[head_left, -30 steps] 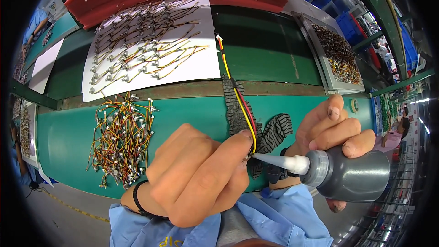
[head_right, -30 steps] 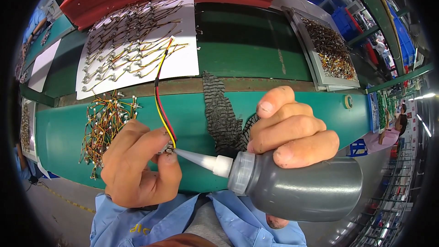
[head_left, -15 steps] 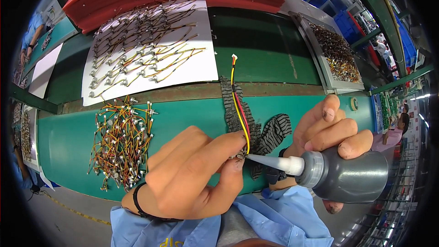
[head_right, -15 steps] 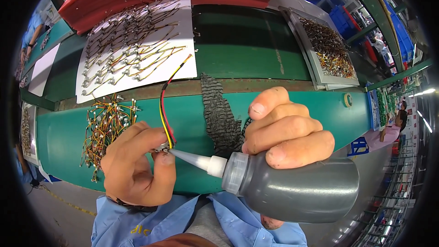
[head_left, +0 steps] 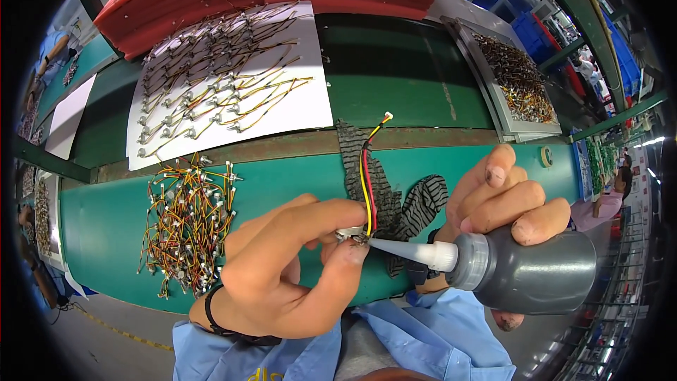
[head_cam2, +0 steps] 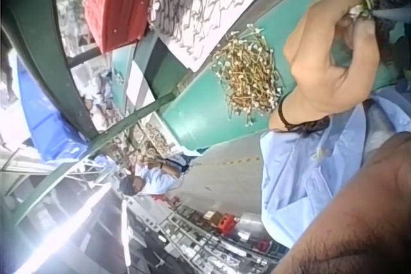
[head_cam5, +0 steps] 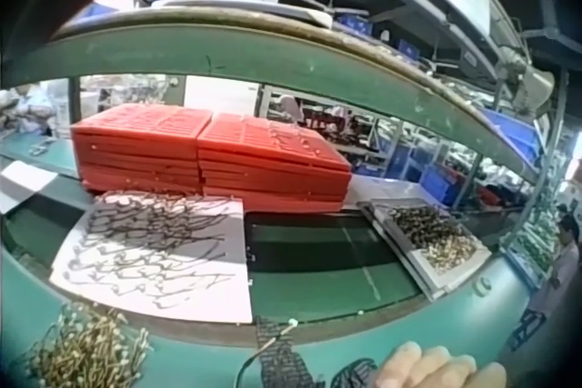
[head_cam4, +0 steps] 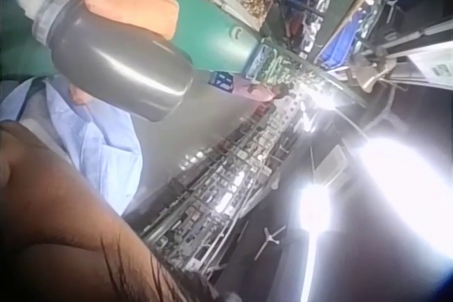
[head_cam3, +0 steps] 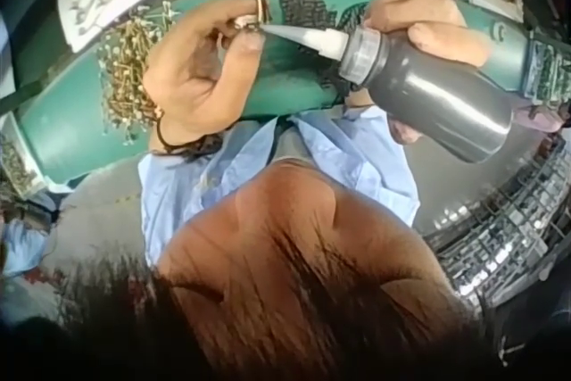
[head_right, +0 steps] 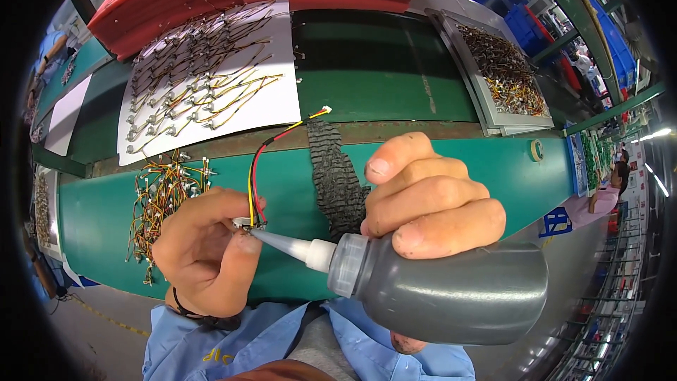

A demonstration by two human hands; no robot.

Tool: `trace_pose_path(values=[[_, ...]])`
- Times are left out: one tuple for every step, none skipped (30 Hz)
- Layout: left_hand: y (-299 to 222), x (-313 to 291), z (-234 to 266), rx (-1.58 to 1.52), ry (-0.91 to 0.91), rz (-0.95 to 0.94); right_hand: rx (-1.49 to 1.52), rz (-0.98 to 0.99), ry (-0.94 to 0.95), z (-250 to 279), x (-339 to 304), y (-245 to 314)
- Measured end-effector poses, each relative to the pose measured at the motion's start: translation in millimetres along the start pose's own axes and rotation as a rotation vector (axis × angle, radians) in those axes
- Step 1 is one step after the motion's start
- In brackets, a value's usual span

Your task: The person picks up a wire-connected component from a pile, applies adhesive to its base from a squeeze bottle, and places it onto a board. This process is repeated for several more components, applying glue to each before setting them on the board.

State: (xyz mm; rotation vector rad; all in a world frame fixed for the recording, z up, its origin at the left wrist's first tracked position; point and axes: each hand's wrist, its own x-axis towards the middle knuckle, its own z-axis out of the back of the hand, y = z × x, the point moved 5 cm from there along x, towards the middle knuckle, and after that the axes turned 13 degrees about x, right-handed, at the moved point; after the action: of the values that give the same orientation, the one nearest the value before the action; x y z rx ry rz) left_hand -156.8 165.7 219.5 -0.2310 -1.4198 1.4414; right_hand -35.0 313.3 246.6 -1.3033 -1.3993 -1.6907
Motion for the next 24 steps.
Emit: trace_pose_path(values=[[1.5, -0.4, -0.3, -0.023, -0.008, 0.008, -0.003, -0.001, 0.005, 0.2, 0.0, -0.3], [2.9, -0.6, -0.7, -0.046, -0.017, 0.015, -0.006, -0.002, 0.011, 0.4, -0.1, -0.5], [3.9, -0.6, -0.6, -0.069, -0.025, 0.023, -0.007, -0.002, 0.011, 0.8, -0.2, -0.8], [4.0, -0.4, -0.6, -0.069, -0.025, 0.022, -0.006, -0.006, 0.012, 1.1, -0.3, -1.3], [4.7, -0.1, -0.7, -0.085, -0.024, 0.034, -0.005, -0.009, 0.014, 1.4, -0.4, -1.8], [5.0, -0.4, -0.9, -0.1, -0.022, 0.047, -0.004, -0.013, 0.015, 1.4, -0.7, -1.6], [5.3, -0.6, -1.1, -0.116, -0.02, 0.06, -0.004, -0.013, 0.014, 1.1, -0.9, -1.1], [4.8, -0.5, -1.0, -0.116, -0.02, 0.059, -0.002, -0.014, 0.007, 0.8, -1.1, -0.7], [4.9, -0.2, -0.9, -0.118, -0.016, 0.071, 0.001, -0.016, 0.001, 0.4, -1.2, -0.2], [5.0, 0.1, -0.8, -0.119, -0.011, 0.083, 0.004, -0.017, -0.006, 0.3, -1.0, 0.0], [5.3, 0.1, -1.0, -0.121, -0.007, 0.095, 0.004, -0.016, -0.007, 0.2, -1.0, 0.2], [5.0, -0.1, -1.1, -0.121, -0.006, 0.095, 0.004, -0.014, -0.006, 0.0, -0.7, 0.4], [5.8, -0.6, -1.4, -0.127, -0.005, 0.119, 0.004, -0.011, -0.006, -0.1, -0.4, 0.6], [6.5, -1.2, -1.7, -0.132, -0.005, 0.144, 0.005, -0.008, -0.005, 0.0, -0.2, 0.8], [7.3, -1.6, -1.9, -0.138, -0.004, 0.168, 0.005, -0.007, -0.006, 0.4, -0.2, 1.1], [7.5, -1.2, -2.1, -0.138, -0.003, 0.168, 0.004, -0.012, -0.002, 1.1, 0.0, 1.2], [7.5, -0.8, -2.1, -0.139, -0.007, 0.161, 0.004, -0.017, 0.002, 1.7, 0.0, 1.2], [7.6, -0.3, -2.0, -0.14, -0.011, 0.154, 0.003, -0.022, 0.007, 1.9, 0.0, 1.2], [7.5, -0.1, -2.0, -0.141, -0.015, 0.147, 0.003, -0.021, 0.006, 1.8, 0.0, 1.2], [7.6, -0.1, -2.1, -0.141, -0.014, 0.146, 0.006, -0.019, 0.003, 1.5, 0.0, 1.2], [8.1, -0.5, -2.3, -0.152, -0.014, 0.16, 0.009, -0.017, -0.001, 1.2, 0.1, 1.2], [8.6, -0.9, -2.5, -0.162, -0.014, 0.174, 0.012, -0.014, -0.004, 1.0, 0.1, 1.2], [9.3, -1.1, -2.7, -0.173, -0.014, 0.188, 0.012, -0.014, -0.004, 0.9, 0.1, 1.3], [9.3, -1.0, -2.7, -0.173, -0.014, 0.188, 0.012, -0.016, -0.008, 0.9, 0.1, 1.2]])
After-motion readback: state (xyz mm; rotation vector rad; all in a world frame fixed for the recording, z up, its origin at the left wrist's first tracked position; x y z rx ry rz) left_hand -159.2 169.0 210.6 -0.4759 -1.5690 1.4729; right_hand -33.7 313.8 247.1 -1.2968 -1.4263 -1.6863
